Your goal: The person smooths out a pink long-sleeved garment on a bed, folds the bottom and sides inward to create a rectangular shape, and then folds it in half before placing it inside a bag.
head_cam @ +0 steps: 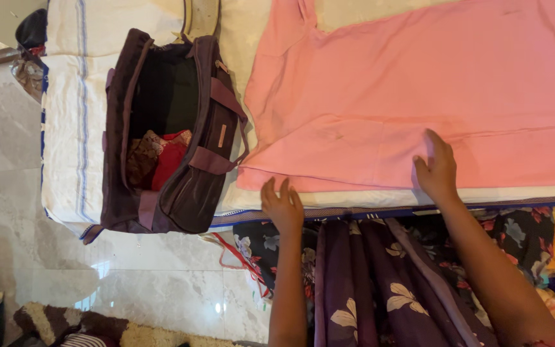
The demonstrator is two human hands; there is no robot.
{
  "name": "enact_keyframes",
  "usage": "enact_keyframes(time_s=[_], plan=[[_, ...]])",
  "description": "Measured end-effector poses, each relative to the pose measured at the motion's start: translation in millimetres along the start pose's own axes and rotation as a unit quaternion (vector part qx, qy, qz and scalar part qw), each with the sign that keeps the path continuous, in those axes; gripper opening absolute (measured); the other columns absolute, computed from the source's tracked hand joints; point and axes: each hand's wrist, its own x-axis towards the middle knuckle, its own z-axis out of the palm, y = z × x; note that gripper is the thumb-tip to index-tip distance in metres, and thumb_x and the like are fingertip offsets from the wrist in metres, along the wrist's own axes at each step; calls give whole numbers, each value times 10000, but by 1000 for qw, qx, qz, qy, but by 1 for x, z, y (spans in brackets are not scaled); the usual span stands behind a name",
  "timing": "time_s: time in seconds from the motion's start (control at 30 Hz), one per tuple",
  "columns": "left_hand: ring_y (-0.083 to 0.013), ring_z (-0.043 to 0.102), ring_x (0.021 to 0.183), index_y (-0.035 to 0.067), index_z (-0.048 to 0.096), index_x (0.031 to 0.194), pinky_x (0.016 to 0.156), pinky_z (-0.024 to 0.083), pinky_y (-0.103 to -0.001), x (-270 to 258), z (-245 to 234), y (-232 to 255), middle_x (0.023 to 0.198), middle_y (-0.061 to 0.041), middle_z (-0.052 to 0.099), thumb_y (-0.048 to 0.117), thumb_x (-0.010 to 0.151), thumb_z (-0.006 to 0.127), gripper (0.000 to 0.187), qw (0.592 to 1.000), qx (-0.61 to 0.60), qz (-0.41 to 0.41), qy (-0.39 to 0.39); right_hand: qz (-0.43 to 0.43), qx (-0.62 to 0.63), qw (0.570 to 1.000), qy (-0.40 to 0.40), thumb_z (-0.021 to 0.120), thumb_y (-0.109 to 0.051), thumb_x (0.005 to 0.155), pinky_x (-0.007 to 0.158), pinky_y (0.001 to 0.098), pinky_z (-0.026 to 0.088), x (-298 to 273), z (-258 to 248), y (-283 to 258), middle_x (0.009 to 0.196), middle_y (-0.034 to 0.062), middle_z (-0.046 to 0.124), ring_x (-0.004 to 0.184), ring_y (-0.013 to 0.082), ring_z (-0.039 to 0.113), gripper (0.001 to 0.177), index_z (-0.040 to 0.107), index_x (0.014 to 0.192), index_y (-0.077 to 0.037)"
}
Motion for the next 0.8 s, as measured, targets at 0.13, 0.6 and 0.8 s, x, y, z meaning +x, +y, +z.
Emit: enact_keyframes(time_s=[0.13,0.6,0.8], plan=[[-416,457,1388,111,644,1341,1016,406,-601,-6,-3,15,1471,-203,515,225,966,639,392,999,14,13,-39,27,60,998,-11,658,-21,978,990,387,544,29,-28,-41,1365,175,615,1241,321,641,497,593,1470,-56],[-401,337,1520,129,590,1445,1136,293,-569,-2,4,-14,1580,-210,440,320,1029,553,459,997,39,-15,-62,18,45,999,8,721,-18,916,785,335,512,-18,-17,20,1283,201,520,1010,248,577,608,519,1490,-18],[-394,351,1501,79,568,1423,1090,310,-591,23,1,-64,1560,-218,450,340,1039,541,465,994,85,-20,-65,7,18,999,38,697,34,976,846,325,537,-22,-18,18,1307,162,542,1054,231,595,470,629,1433,-50]])
